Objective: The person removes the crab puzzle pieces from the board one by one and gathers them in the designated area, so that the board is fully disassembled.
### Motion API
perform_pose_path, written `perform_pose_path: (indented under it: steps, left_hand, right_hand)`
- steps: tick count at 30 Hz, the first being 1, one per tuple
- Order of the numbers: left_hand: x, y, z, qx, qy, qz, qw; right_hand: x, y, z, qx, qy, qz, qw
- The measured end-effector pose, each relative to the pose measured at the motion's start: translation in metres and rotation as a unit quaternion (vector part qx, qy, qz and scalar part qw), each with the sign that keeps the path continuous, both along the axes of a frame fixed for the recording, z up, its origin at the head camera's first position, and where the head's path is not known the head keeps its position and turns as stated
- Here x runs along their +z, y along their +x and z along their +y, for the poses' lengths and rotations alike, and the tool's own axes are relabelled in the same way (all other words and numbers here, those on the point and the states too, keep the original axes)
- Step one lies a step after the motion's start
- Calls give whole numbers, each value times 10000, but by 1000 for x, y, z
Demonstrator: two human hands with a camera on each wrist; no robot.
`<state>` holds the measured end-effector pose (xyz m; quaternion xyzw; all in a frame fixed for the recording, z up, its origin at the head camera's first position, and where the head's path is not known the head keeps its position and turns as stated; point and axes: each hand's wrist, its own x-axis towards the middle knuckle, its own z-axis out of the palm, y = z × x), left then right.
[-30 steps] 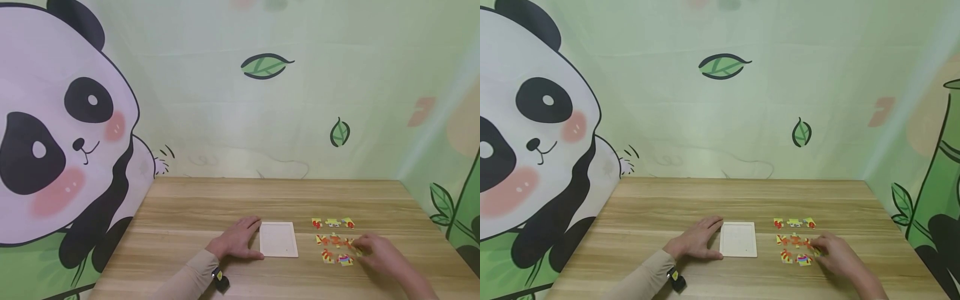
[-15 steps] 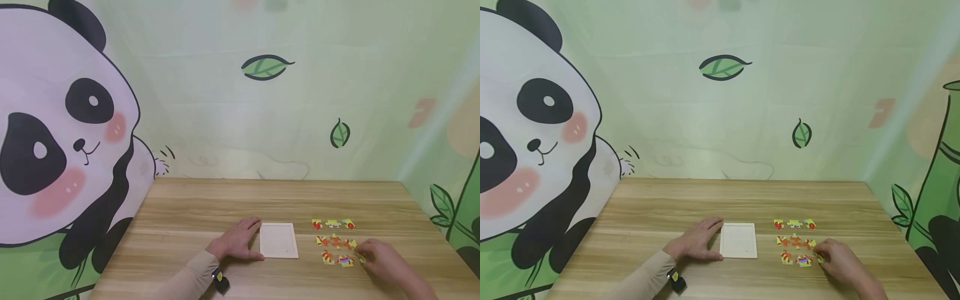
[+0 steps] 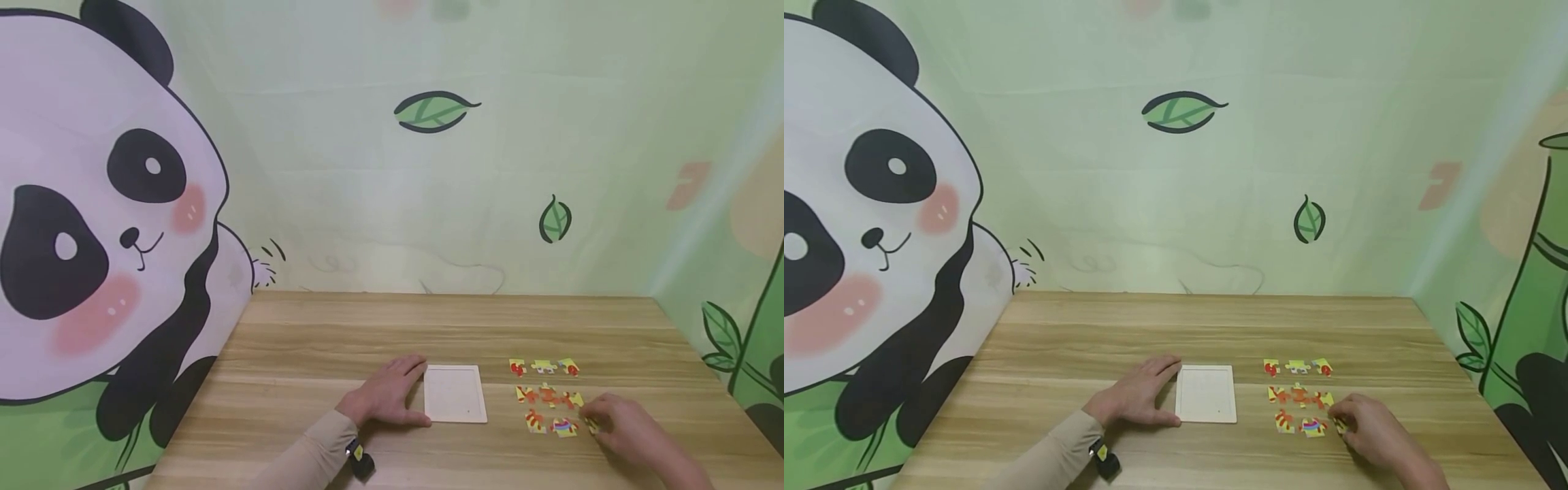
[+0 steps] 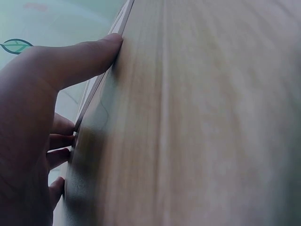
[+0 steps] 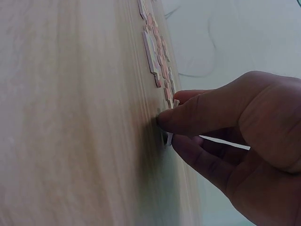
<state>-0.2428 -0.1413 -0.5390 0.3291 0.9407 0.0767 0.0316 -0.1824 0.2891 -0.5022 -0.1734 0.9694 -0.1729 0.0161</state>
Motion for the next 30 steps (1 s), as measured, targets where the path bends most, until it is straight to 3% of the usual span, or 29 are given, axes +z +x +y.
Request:
perform_pose_path:
  steps: [5,12,18,24,30]
  left_hand:
    - [0,0,0,2,15,-17,10000]
    - [1,-1,0,-14,17,14,10000]
    - [3,0,-1,-88,65,58,9999]
    - [4,0,-2,-95,60,39,9999]
    - [11,-1,-4,-161,116,-167,9997]
  right_hand:
    - [-2,0,1,27,65,65,10000]
    - [2,-2,-1,25,53,-321,9995]
    - [4,-5,-2,30,112,-357,9993]
    - [10,-12,-9,202,-110,221,9995]
    - [32,-26,-39,484,-193,754,9958]
